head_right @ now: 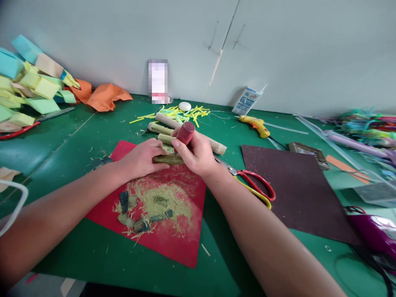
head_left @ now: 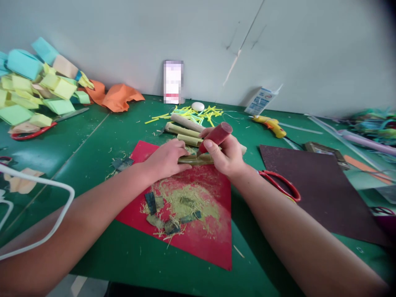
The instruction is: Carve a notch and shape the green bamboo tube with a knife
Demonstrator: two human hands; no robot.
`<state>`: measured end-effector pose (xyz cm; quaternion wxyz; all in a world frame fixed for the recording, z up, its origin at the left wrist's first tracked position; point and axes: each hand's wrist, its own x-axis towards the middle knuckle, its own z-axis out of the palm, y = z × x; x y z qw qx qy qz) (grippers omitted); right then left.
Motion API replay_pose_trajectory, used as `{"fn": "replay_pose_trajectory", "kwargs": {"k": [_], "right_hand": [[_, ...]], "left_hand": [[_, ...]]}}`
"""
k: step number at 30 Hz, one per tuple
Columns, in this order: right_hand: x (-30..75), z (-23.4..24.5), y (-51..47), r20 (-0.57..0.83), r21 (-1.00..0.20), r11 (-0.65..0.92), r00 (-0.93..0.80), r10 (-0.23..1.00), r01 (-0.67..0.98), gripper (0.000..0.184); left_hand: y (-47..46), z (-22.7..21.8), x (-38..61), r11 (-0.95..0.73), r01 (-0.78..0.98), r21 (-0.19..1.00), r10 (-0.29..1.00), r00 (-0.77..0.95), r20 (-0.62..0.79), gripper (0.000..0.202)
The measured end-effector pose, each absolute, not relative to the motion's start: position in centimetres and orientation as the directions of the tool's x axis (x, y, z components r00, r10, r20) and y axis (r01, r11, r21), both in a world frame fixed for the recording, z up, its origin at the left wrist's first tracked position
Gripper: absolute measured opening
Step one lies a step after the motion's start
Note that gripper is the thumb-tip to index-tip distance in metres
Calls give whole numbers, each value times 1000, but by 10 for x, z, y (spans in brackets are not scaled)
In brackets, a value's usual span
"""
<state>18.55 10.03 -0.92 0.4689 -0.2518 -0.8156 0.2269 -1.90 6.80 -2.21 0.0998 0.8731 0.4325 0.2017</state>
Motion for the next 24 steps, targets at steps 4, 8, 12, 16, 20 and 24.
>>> {"fn": "replay_pose_trajectory", "kwargs": {"k": [4, 8, 12, 16, 20, 24], "right_hand": [[186, -6, 99, 669, -591, 788, -442, 598, 172, 24], [183, -4, 97, 631, -622, 746, -412, 657, 238, 25], [175, 0, 93, 545, -664, 645, -347, 764, 377, 22], [165, 9, 86, 430, -633, 520, -299, 852, 573, 21], [161, 14, 84, 309, -660, 441, -316, 897, 609, 21], [164, 7, 90, 241, -720, 370, -288, 927, 588, 23]], "left_hand": [[69, -24, -19, -614, 709, 347, 789, 551, 271, 28], [69, -25, -19, -621, 709, 334, 784, 550, 288, 26], [69, -24, -19, -618, 721, 315, 786, 548, 288, 22], [69, -25, -19, -628, 723, 287, 776, 559, 292, 25], [69, -26, -18, -625, 730, 276, 778, 554, 297, 22], [68, -23, -17, -599, 730, 328, 800, 527, 287, 19]]}}
